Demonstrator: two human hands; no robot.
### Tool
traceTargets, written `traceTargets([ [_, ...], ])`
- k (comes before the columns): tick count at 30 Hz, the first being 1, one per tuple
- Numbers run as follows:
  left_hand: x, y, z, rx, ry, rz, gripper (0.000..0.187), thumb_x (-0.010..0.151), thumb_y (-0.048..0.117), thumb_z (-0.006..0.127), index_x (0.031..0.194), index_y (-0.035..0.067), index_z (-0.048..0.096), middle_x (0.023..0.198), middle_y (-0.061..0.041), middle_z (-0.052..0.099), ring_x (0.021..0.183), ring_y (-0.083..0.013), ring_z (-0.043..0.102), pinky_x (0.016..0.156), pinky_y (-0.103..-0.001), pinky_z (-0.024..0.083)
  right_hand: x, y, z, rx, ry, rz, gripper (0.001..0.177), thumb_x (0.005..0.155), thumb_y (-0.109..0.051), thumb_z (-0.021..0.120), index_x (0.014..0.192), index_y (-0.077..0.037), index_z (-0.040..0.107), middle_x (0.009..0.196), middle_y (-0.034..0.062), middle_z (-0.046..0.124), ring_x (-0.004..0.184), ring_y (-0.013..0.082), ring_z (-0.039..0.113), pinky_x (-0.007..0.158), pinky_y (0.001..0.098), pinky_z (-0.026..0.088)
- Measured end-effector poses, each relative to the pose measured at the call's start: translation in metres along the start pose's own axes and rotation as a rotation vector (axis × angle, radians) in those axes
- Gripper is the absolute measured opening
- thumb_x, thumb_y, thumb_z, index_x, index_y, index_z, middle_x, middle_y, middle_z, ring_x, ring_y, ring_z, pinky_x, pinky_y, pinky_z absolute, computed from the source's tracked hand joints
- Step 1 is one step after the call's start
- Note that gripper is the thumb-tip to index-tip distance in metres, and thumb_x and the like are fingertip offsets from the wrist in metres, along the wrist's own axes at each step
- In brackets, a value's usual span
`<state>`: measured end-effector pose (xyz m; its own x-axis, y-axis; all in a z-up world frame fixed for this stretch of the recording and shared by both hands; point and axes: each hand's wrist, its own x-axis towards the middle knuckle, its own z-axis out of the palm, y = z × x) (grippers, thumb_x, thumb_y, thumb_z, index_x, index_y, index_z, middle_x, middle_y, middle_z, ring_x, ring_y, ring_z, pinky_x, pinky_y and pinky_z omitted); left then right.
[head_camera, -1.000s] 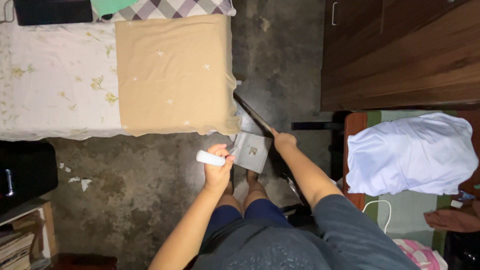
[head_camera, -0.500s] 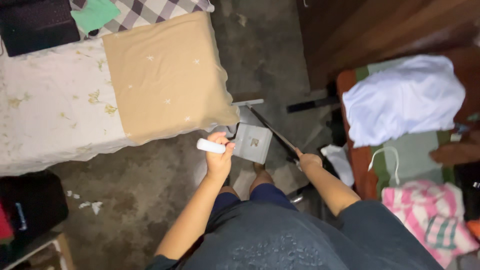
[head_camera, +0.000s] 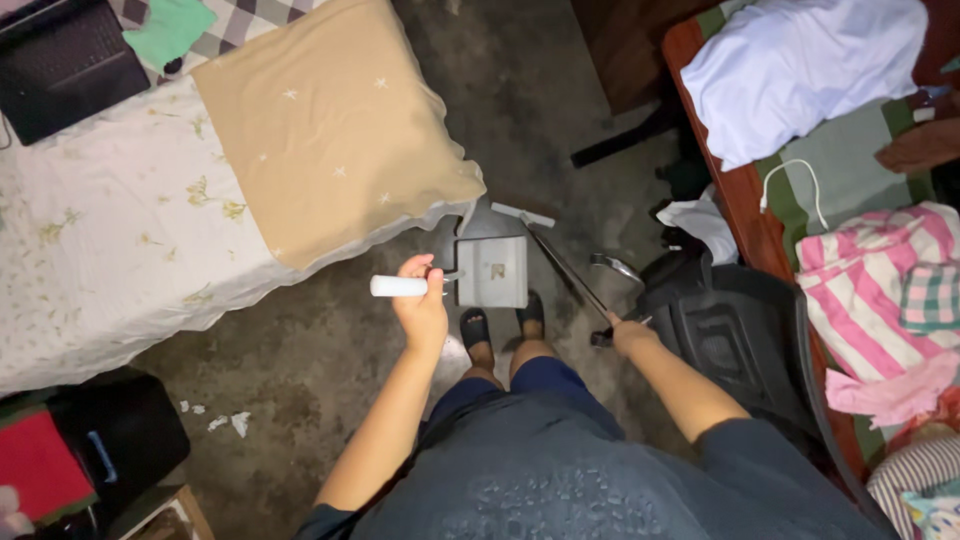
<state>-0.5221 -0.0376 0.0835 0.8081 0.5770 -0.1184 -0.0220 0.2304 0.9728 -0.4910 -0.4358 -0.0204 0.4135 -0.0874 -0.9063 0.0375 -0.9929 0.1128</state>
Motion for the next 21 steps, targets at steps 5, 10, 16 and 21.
traceTargets([
  [5, -0.022, 0.003, 0.001, 0.129, 0.01, 0.03, 0.02, 0.097, 0.0, 0.07, 0.117, 0.003, 0.067, 0.091, 0.001, 0.058, 0.08, -0.0071, 0.051, 0.072, -0.022, 0.044, -0.017, 0.057, -0.008, 0.272, 0.057, -0.027, 0.092, 0.082, 0.0, 0.053, 0.162, -0.039, 0.029, 0.118, 0.0232, 0.073, 0.092, 0.037, 0.079, 0.079, 0.0447, 0.063],
  [10, -0.046, 0.002, 0.014, 0.227, 0.02, 0.185, 0.019, 0.097, -0.002, 0.071, 0.115, 0.001, 0.067, 0.101, -0.002, 0.063, 0.092, -0.0093, 0.057, 0.085, -0.024, 0.048, -0.003, 0.059, -0.017, 0.332, 0.181, -0.007, 0.09, 0.082, -0.003, 0.054, 0.163, -0.031, 0.028, 0.111, 0.0265, 0.073, 0.077, 0.0368, 0.076, 0.068, 0.0443, 0.06],
  [16, -0.082, -0.008, 0.031, 0.112, 0.101, -0.027, 0.014, 0.095, 0.002, 0.073, 0.108, 0.002, 0.068, 0.093, -0.002, 0.067, 0.08, -0.0086, 0.062, 0.07, -0.023, 0.051, 0.032, 0.024, -0.016, 0.445, 0.174, 0.017, 0.086, 0.083, -0.002, 0.053, 0.162, -0.022, 0.027, 0.112, 0.0261, 0.072, 0.081, 0.0383, 0.075, 0.068, 0.0471, 0.059],
  [21, -0.103, 0.009, 0.04, 0.225, 0.059, -0.062, 0.022, 0.093, 0.002, 0.071, 0.115, 0.003, 0.068, 0.074, 0.002, 0.055, 0.068, -0.0069, 0.053, 0.062, -0.022, 0.045, 0.033, 0.015, -0.008, 0.224, 0.112, -0.118, 0.081, 0.082, -0.002, 0.052, 0.159, -0.023, 0.034, 0.114, 0.0269, 0.071, 0.094, 0.0395, 0.074, 0.078, 0.0464, 0.058],
])
